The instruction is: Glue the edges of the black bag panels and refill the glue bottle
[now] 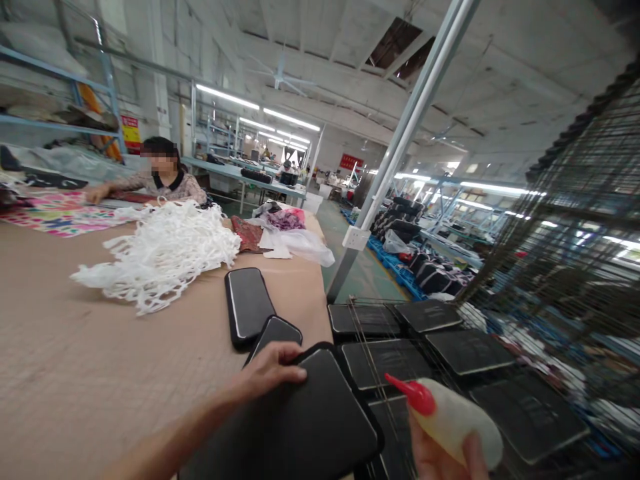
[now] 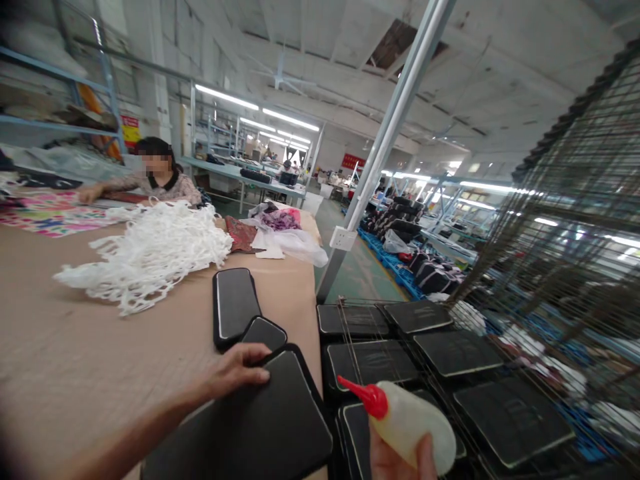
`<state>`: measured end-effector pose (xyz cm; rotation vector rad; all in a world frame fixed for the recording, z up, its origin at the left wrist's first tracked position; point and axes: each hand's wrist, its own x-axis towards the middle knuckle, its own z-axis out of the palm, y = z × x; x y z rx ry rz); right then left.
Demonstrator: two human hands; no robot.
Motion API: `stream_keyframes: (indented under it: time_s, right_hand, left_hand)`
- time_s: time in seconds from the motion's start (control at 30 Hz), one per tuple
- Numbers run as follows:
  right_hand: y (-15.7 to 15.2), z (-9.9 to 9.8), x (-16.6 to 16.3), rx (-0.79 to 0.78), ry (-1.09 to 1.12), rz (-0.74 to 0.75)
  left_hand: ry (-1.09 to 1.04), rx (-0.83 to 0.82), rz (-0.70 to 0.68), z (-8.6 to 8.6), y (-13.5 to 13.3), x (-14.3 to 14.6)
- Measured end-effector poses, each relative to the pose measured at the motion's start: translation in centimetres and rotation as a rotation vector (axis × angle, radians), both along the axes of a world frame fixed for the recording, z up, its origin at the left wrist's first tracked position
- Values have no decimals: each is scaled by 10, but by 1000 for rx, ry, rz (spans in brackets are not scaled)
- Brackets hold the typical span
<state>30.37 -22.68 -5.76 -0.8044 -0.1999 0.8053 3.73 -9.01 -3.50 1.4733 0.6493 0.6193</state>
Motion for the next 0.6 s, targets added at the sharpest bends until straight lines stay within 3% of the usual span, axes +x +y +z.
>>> stream_keyframes:
  time_s: [0.07,0.13,0.23,0.37,0.43,0.53,0.6]
  right_hand:
    - [2,21,-5,-34,87,-58]
    - [2,42,-11,7,57,-54]
    - [-5,60,-10,81,-86,65]
    - [-19,60,11,115,-254,171]
    - [-25,56,19,123,-265,229]
    - [-27,51,20,154,-192,274]
    - [-27,51,14,186,-140,273]
  left_hand:
    - [128,53,-125,37,-1,-2]
    - [233,67,-338,56,-14,0]
    - [365,218,-504,51,-45,8]
    - [517,505,-355,41,-83,5]
    - [513,457,-311,46,-98,1]
    - [420,178,-301,52,-113,6]
    - [370,-5,-243,48,-119,18]
